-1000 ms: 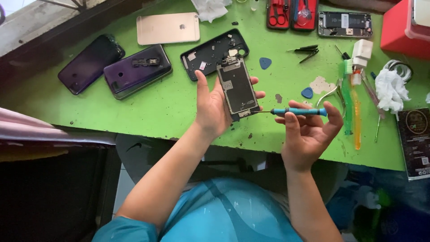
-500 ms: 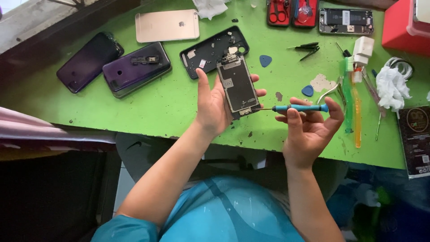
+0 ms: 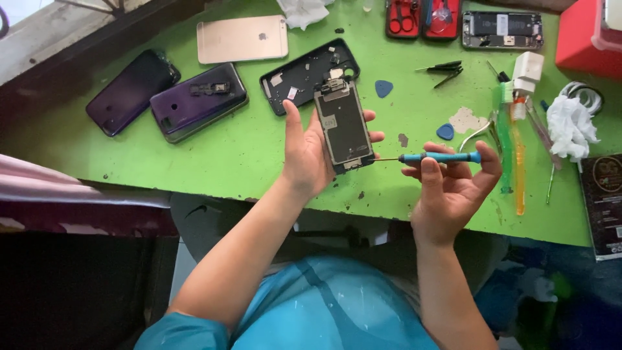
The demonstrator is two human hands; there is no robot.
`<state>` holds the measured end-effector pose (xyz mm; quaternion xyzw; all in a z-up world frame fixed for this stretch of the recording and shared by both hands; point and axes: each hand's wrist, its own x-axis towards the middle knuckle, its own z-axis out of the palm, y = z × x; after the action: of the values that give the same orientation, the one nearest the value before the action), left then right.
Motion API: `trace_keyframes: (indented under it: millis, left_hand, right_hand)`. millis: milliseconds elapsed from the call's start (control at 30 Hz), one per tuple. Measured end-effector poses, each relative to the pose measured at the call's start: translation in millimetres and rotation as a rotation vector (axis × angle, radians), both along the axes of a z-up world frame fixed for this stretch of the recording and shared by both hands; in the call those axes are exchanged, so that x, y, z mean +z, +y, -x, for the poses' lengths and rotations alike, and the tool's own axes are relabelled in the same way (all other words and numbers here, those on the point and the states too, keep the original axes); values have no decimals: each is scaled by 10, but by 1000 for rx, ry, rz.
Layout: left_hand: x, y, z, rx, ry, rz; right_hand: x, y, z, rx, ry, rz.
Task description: Using a precision screwdriver to remove screws and disassemble a mobile phone on a repair bench.
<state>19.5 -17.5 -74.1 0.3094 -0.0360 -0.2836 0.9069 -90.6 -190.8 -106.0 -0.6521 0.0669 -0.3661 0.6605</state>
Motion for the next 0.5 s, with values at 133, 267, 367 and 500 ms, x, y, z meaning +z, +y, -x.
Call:
trace_keyframes:
  millis: [133,267,367,500]
  left_hand:
    - [-8,-37,-10,-6,-17,-9]
    - [-40,24,-9,-114,-6,19]
    - [-24,67,-2,-169,18,48]
    - [23,94,103,-243,126,84]
  right_hand:
    - [-3,-29,-14,-12,-19,-21]
    - [114,-22,-7,-51,-36,25]
    - [373,-73,-147,-48,-99,103]
    - [568,-259,-476,71,-264,265]
